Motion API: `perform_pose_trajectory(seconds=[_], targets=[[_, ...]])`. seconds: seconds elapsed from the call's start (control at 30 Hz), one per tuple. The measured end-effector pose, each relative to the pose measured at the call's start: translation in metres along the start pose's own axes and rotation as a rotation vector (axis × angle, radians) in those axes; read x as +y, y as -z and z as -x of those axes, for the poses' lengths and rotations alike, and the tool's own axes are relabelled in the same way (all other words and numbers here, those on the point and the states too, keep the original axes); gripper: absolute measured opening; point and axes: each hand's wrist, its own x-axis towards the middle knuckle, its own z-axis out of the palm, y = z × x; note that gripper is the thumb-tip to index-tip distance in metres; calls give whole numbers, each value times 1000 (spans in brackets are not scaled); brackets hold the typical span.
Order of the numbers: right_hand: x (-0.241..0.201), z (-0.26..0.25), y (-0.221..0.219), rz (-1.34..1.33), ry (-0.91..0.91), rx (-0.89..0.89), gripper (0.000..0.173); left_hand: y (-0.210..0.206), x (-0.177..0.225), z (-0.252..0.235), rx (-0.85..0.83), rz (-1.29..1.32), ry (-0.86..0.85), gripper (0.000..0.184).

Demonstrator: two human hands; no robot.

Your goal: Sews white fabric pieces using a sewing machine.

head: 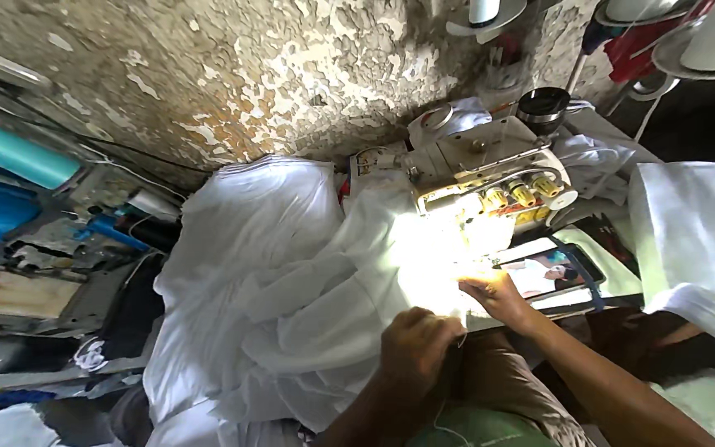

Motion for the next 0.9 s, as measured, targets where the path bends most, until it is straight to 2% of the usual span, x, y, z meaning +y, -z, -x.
perform_pose_trajectory(seconds=[0.1,0.17,0.2,0.27,0.33,0.37,0.47,0.6,0.77,0.9], targets=[[6,5,-8,121,92,87,25,-24,5,20,-82,-74,37,20],[4,11,-19,123,45,154,25,-40,1,26,-78,-136,54,17],[-1,15,-27,79,-37,213,24,-47,-1,27,-70,-165,68,16],[-20,22,-45,-40,-332,334,22,-56,-6,22,-40,-207,86,14],[-41,30,-50,-214,-616,267,38,-61,-11,16,-9,-225,88,14],[-47,34,-53,-258,-677,227,37,-62,-14,13,-2,-241,80,15],[-63,44,-59,-253,-623,38,24,-65,-23,3,16,-304,48,13],[-68,41,-67,-191,-404,-77,23,-67,-34,-11,34,-388,-24,14],[-67,26,-74,-109,-485,-288,25,-69,-54,-28,62,-458,-105,16],[-56,28,-85,-136,-441,-203,28,-76,-73,-36,56,-485,-86,12]])
